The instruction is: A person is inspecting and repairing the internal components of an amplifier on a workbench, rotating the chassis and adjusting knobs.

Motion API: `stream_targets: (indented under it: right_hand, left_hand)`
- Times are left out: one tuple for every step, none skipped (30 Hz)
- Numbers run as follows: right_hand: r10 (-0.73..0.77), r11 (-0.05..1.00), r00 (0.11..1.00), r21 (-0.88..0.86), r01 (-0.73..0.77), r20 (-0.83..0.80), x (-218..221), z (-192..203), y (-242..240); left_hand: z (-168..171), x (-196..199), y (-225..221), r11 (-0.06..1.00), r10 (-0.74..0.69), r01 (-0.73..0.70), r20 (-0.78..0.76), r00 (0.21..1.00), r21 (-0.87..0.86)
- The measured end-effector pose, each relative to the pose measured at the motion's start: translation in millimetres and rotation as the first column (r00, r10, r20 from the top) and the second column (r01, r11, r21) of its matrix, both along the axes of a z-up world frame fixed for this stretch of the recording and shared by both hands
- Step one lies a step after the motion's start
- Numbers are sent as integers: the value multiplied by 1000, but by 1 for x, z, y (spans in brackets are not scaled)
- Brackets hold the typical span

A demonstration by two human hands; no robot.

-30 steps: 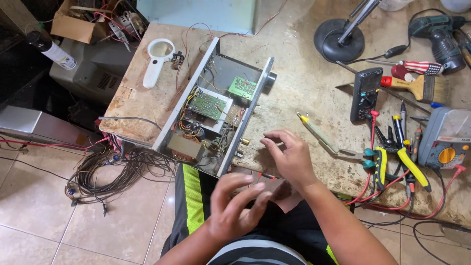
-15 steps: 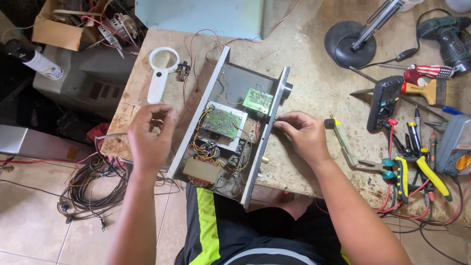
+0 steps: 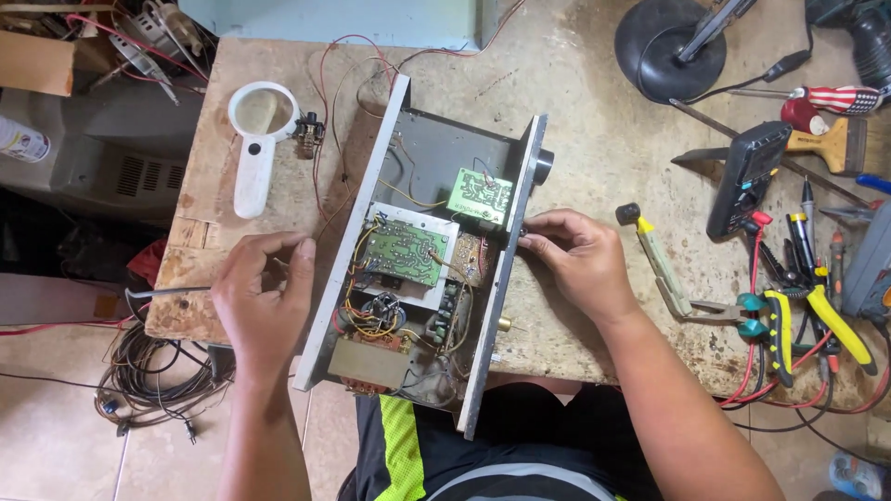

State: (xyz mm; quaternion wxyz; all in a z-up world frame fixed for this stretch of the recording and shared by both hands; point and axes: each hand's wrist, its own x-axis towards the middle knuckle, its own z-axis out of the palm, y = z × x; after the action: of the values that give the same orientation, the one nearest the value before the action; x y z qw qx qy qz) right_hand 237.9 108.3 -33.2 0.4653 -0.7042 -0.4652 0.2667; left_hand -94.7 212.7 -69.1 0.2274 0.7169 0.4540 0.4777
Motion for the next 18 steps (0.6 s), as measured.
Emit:
stream_targets:
  right_hand:
    - [12, 1000, 1000, 6, -12, -12, 0, 1, 0]
    - [9, 1000, 1000, 2, -9, -14, 1, 0, 0]
    - [15, 1000, 1000, 5, -15, -20, 1, 0, 0]
    - [22, 1000, 999, 7, -22, -27, 1, 0, -1]
    - [19, 1000, 999, 5, -19, -28, 1, 1, 0]
    - [26, 1000, 1000, 9, -26, -18, 2, 2, 0]
    - [33, 999, 999, 14, -33, -8, 2, 3, 1]
    - [32, 999, 999, 13, -32, -8, 3, 2, 1]
    - [52, 999, 998, 14, -53, 30, 4, 0, 0]
    - [72, 997, 995, 14, -73, 69, 5, -1, 0]
    - [72, 997, 995, 13, -73, 68, 4, 0, 1]
    - [78, 996, 993, 40, -82, 83, 3, 2, 1]
    - [84, 994, 992, 67, -91, 99, 2, 4, 2]
    - [84, 994, 992, 67, -91, 99, 2, 4, 2]
    - [83, 993, 991, 72, -91, 104, 2, 4, 1]
    - [82, 993, 991, 77, -91, 110, 2, 4, 1]
    - [82, 993, 991, 76, -91, 109, 3, 2, 0]
    - [85, 991, 989, 89, -96, 122, 3, 1, 0]
  left_hand:
    - [-1, 0, 0, 1000, -4, 4, -4, 1000, 4]
    - [-1, 0, 0, 1000, -7, 7, -6, 1000, 1]
    - [-1, 0, 0, 1000, -3, 3, -4, 1000, -9]
    - [-1, 0, 0, 1000, 1, -1, -2, 1000, -19]
    - [-1, 0, 0, 1000, -1, 1, -3, 1000, -21]
    - [-2, 0, -1, 1000, 1, -1, -8, 1000, -23]
    - [-2, 0, -1, 1000, 4, -4, -12, 1000, -24]
    - [-2, 0, -1, 1000, 2, -3, -12, 1000, -25]
    - [-1, 0, -1, 1000, 2, -2, -11, 1000, -31]
    - [-1, 0, -1, 999, 1, -2, -11, 1000, -37]
    - [0, 0, -1, 999, 1, -1, -11, 1000, -37]
    - [0, 1, -1, 999, -7, 6, -7, 1000, -37]
    - [1, 1, -1, 999, -14, 14, -2, 1000, -35]
    - [-1, 1, 0, 999, -15, 15, -2, 1000, -36]
    - [-2, 1, 0, 999, -16, 15, -3, 1000, -34]
    - [-4, 0, 0, 999, -16, 16, -4, 1000, -33]
    - [-4, 1, 0, 999, -17, 17, -5, 1000, -34]
    - [-4, 1, 0, 999, -20, 20, -2, 1000, -36]
